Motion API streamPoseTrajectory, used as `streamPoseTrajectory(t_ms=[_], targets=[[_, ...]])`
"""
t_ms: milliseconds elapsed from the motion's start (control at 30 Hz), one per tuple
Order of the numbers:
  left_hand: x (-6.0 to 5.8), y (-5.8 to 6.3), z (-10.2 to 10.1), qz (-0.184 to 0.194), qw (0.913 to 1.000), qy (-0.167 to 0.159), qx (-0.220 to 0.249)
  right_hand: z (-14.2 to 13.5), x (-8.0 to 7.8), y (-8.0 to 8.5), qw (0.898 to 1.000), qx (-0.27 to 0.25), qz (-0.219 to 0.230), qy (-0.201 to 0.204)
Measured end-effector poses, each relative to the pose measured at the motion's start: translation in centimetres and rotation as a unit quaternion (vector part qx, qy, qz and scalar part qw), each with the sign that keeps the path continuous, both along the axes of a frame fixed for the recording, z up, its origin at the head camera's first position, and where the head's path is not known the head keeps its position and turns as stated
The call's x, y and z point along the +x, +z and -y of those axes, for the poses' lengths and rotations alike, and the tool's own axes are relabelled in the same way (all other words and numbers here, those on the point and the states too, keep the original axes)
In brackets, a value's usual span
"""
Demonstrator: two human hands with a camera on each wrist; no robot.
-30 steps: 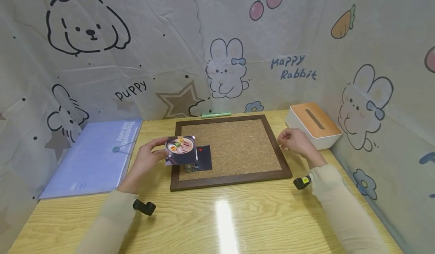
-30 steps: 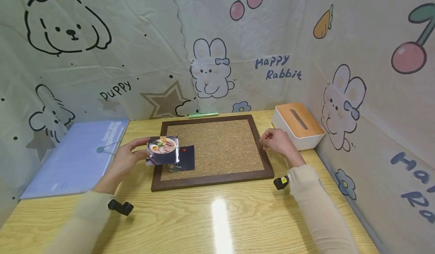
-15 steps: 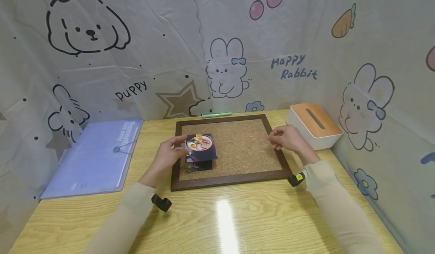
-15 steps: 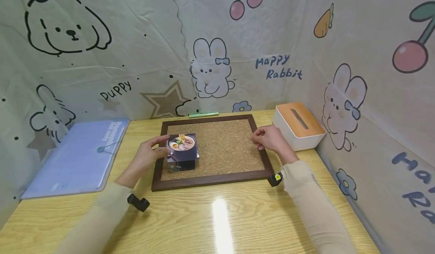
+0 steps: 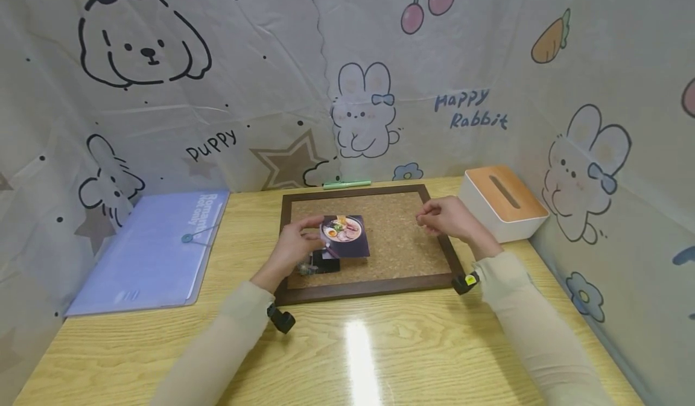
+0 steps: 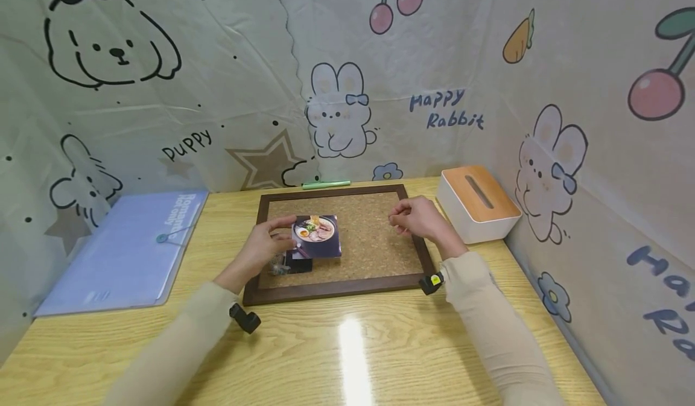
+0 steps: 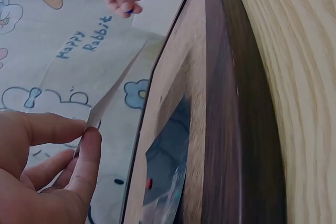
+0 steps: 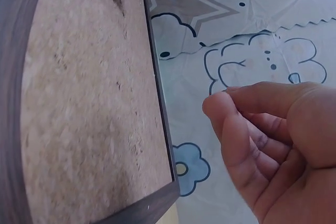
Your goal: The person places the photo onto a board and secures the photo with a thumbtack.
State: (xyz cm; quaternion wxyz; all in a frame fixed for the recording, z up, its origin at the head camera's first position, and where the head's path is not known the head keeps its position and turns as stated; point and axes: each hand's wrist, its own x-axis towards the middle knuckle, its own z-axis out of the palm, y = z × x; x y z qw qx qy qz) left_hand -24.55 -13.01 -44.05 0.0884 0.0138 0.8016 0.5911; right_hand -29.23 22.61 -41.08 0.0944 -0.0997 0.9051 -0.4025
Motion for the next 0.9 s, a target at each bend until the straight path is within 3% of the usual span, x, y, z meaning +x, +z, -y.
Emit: streamPoseTrajectory(t_ms=[233, 400, 533, 733, 900], targets=[[-0.4, -0.5, -2.2, -0.001, 0.9998, 0.003, -0.019, 0.9, -0.2, 0.5, 1.000, 0.018, -0.018, 0.005], [-0.7, -1.1, -3.6, -0.005, 0.9999, -0.009, -0.009, 1.3, -0.3, 0.7, 0.999, 0.033, -0.023, 0.004], [-0.9, -1.4, -4.7, -0.002, 0.9998, -0.019, -0.011, 1.6, -0.5, 0.6, 0.999, 0.026, -0.017, 0.008], [-1.3, -2.0, -6.3, 0.011, 0.9984, -0.022, -0.050, 2.0, -0.6, 0.4, 1.000, 0.014, -0.007, 0.013], [-1.7, -2.7, -7.4, -0.003, 0.9979, -0.021, -0.061, 2.3, -1.0, 0.1, 1.000, 0.007, 0.008, 0.017]])
